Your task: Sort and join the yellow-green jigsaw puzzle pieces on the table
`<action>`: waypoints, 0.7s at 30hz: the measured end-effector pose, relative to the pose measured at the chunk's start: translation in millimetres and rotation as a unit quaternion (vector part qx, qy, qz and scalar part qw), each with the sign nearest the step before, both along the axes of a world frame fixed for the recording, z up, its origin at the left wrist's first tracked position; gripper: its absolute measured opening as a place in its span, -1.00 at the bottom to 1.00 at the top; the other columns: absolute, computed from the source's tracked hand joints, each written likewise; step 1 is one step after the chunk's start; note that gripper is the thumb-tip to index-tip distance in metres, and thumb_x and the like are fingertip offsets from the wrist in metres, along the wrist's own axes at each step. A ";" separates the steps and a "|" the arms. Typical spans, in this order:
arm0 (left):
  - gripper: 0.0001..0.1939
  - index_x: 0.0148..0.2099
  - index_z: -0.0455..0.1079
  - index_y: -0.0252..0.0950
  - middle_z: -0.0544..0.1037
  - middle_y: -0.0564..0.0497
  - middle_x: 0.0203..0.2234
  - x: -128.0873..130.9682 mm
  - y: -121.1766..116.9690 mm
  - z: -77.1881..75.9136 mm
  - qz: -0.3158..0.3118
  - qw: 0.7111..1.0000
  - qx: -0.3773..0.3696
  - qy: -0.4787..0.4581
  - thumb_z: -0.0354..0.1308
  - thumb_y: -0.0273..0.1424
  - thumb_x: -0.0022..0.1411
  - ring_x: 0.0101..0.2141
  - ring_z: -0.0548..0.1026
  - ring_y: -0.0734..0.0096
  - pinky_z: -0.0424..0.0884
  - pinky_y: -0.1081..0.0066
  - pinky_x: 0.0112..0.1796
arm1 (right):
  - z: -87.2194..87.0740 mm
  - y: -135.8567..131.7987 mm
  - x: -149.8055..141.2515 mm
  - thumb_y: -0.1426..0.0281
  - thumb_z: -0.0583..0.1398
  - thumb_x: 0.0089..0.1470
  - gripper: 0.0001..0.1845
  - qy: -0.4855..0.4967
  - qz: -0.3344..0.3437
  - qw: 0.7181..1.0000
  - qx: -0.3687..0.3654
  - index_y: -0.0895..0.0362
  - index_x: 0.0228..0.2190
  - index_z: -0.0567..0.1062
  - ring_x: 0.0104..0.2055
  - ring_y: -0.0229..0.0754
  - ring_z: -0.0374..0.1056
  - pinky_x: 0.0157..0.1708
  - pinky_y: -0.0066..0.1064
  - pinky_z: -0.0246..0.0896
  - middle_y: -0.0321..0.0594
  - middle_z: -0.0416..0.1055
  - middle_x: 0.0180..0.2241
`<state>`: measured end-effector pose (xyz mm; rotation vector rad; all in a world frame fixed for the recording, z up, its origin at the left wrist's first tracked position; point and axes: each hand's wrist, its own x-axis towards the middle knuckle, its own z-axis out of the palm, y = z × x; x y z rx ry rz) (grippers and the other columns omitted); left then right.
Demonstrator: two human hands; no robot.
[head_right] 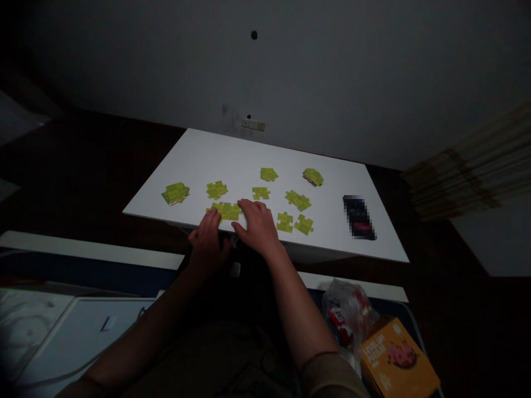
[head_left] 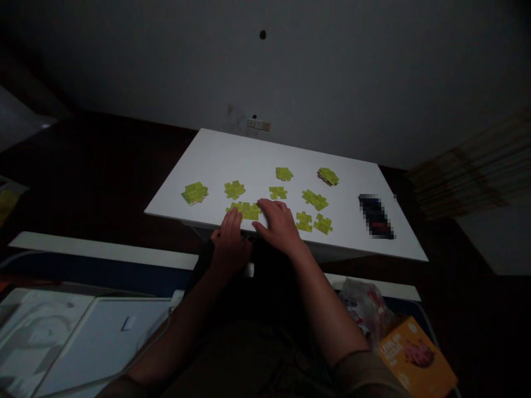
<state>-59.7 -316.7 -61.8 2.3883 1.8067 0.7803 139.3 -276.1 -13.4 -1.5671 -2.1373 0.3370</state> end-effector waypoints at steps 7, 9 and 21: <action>-0.28 0.55 0.32 -0.22 0.33 -0.28 0.54 -3.6 -0.2 13.0 0.011 0.999 -0.021 0.022 0.12 -0.39 0.37 0.54 0.26 -0.19 0.28 -0.16 0.23 | 0.1 12.2 -9.5 0.19 0.31 0.42 -0.48 0.007 0.019 1.000 -0.002 0.03 0.32 0.54 0.32 0.23 0.31 0.33 0.09 0.23 -0.08 0.55 0.32; -0.26 0.57 0.29 -0.22 0.32 -0.28 0.55 -4.3 0.9 16.1 0.015 0.999 -0.023 0.026 0.11 -0.38 0.37 0.53 0.26 -0.21 0.28 -0.18 0.23 | -0.7 11.7 -7.5 0.19 0.33 0.41 -0.53 0.018 0.021 1.000 0.002 0.03 0.27 0.59 0.30 0.23 0.33 0.33 0.10 0.23 -0.10 0.56 0.32; -0.29 0.54 0.34 -0.21 0.32 -0.23 0.55 -2.7 5.1 18.1 0.003 0.999 -0.031 0.026 0.12 -0.35 0.38 0.51 0.28 -0.25 0.26 -0.18 0.22 | -2.3 9.3 -2.8 0.19 0.37 0.38 -0.63 0.037 0.014 0.999 -0.006 -0.03 0.16 0.68 0.29 0.20 0.35 0.34 0.12 0.23 -0.12 0.57 0.30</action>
